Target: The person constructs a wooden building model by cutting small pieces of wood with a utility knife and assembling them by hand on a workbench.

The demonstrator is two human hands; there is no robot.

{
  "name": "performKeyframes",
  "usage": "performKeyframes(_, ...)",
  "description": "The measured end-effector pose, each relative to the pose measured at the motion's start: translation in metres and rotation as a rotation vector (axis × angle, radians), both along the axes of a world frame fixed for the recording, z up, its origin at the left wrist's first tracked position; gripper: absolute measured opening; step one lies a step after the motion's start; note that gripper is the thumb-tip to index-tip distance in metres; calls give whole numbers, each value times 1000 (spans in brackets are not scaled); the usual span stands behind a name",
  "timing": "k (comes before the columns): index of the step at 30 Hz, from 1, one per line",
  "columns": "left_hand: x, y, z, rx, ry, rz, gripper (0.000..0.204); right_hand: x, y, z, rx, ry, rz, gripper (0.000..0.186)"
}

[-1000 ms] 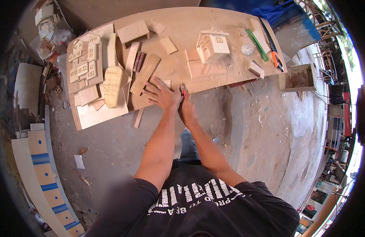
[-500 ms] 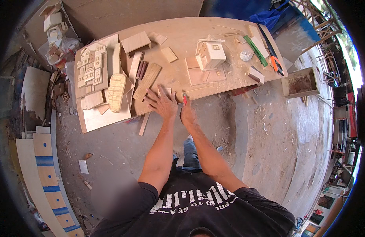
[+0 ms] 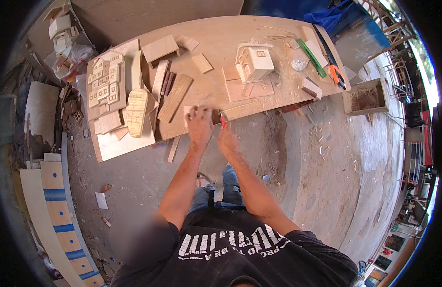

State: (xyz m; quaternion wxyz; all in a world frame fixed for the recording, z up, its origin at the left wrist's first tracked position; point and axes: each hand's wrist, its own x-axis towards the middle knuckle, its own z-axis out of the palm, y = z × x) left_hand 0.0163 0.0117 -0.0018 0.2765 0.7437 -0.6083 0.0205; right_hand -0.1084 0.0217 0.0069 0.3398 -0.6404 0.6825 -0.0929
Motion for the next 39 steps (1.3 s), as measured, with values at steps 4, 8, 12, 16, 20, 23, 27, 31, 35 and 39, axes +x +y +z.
performKeyframes(4,-14,12,0,69,-24,-296,39,-3,-4,-5,-34,-42,5,28)
performKeyframes(8,-12,11,-2,134,-52,-286,42,-6,-1,1,-52,-7,62,27)
performKeyframes(12,-12,12,3,164,-61,-324,41,-10,3,-6,-83,23,92,28)
performKeyframes(16,-9,12,3,167,-109,-382,39,-6,8,-6,-53,7,63,31)
performKeyframes(20,-4,12,-2,149,-108,-430,35,-1,13,-3,-61,12,68,31)
performKeyframes(23,-3,9,-4,139,-138,-431,34,0,8,-7,-131,-58,74,27)
performKeyframes(27,-6,4,7,57,82,-393,31,-2,-2,-3,49,-51,-16,26)
performKeyframes(31,-8,-9,2,24,192,-286,25,-10,-5,-4,31,-148,19,27)
performKeyframes(35,-13,-16,-1,36,280,-192,17,-8,-5,-8,-4,-73,2,26)
performKeyframes(39,-14,-18,-1,79,150,-181,8,-15,4,-7,-73,-146,35,27)
